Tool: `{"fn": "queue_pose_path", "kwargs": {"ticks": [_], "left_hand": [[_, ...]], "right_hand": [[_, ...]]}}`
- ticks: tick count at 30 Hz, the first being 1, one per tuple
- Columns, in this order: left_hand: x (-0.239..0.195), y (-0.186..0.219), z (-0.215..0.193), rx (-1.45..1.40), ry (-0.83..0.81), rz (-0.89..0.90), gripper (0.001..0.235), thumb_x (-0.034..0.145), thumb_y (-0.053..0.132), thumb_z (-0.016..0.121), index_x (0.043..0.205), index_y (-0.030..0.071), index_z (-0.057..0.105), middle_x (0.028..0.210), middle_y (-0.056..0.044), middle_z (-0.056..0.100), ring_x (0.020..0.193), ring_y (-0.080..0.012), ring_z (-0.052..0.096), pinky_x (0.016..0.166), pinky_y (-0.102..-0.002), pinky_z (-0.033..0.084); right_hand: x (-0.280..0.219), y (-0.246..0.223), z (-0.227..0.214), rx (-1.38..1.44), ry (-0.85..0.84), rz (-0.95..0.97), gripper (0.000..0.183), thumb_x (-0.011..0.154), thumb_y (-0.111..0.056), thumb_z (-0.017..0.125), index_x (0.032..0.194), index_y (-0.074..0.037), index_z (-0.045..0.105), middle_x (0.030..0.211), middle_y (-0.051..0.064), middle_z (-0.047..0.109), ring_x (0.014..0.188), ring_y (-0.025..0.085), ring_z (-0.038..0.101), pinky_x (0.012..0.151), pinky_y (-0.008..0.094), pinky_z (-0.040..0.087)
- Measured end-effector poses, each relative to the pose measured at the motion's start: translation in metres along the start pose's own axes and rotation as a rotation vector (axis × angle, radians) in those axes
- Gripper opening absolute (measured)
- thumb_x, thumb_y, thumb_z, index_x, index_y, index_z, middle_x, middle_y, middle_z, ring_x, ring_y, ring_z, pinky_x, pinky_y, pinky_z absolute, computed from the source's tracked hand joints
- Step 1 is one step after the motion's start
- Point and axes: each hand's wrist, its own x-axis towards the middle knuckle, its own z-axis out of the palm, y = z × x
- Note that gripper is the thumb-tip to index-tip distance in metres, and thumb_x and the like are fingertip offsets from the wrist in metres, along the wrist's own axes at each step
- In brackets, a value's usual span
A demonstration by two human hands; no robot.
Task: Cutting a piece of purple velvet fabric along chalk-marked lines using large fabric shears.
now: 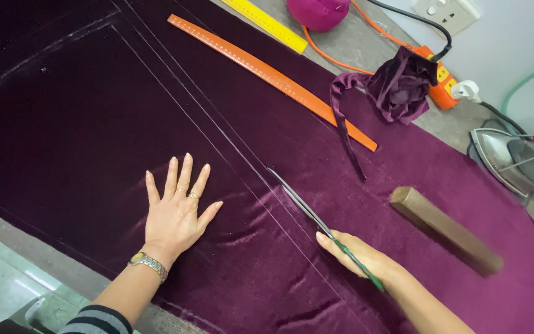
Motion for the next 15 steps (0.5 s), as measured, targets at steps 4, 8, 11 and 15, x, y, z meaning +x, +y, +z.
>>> {"fn": "queue_pose_path", "kwargs": {"ticks": [4, 8, 11, 15], "left_hand": [[0.0, 0.0, -0.001, 0.003, -0.006, 0.002, 0.072, 0.091, 0.065, 0.029, 0.151, 0.025, 0.028, 0.159, -0.009, 0.021, 0.147, -0.0312, 0.016, 0.112, -0.064, 0.011], [0.0, 0.0, 0.0, -0.009, -0.005, 0.0, 0.072, 0.09, 0.065, 0.03, 0.15, 0.026, 0.029, 0.16, -0.009, 0.02, 0.147, -0.0317, 0.016, 0.112, -0.064, 0.01], [0.0, 0.0, -0.001, 0.006, 0.003, 0.003, 0.072, 0.09, 0.066, 0.03, 0.151, 0.026, 0.027, 0.16, -0.009, 0.019, 0.147, -0.0315, 0.016, 0.113, -0.064, 0.01], [0.001, 0.0, -0.002, 0.006, 0.018, 0.001, 0.072, 0.09, 0.065, 0.032, 0.15, 0.026, 0.029, 0.159, -0.009, 0.021, 0.147, -0.031, 0.017, 0.112, -0.064, 0.013]], "right_hand": [[0.014, 0.018, 0.008, -0.02, 0.083, 0.114, 0.05, 0.092, -0.063, 0.04, 0.072, -0.017, 0.035, 0.071, -0.005, 0.039, 0.066, 0.01, 0.036, 0.063, 0.028, 0.036], [0.006, 0.011, 0.008, -0.008, 0.104, 0.15, 0.052, 0.092, -0.063, 0.045, 0.07, -0.018, 0.032, 0.067, -0.006, 0.034, 0.06, 0.008, 0.031, 0.056, 0.028, 0.032], [-0.001, 0.005, 0.003, 0.079, 0.103, 0.081, 0.046, 0.099, -0.048, 0.053, 0.069, -0.02, 0.032, 0.068, -0.009, 0.031, 0.061, 0.007, 0.03, 0.056, 0.026, 0.031], [-0.008, -0.027, -0.009, 0.054, -0.041, 0.029, 0.046, 0.099, -0.055, 0.036, 0.073, -0.018, 0.029, 0.064, -0.005, 0.033, 0.059, 0.008, 0.031, 0.054, 0.025, 0.035]]}}
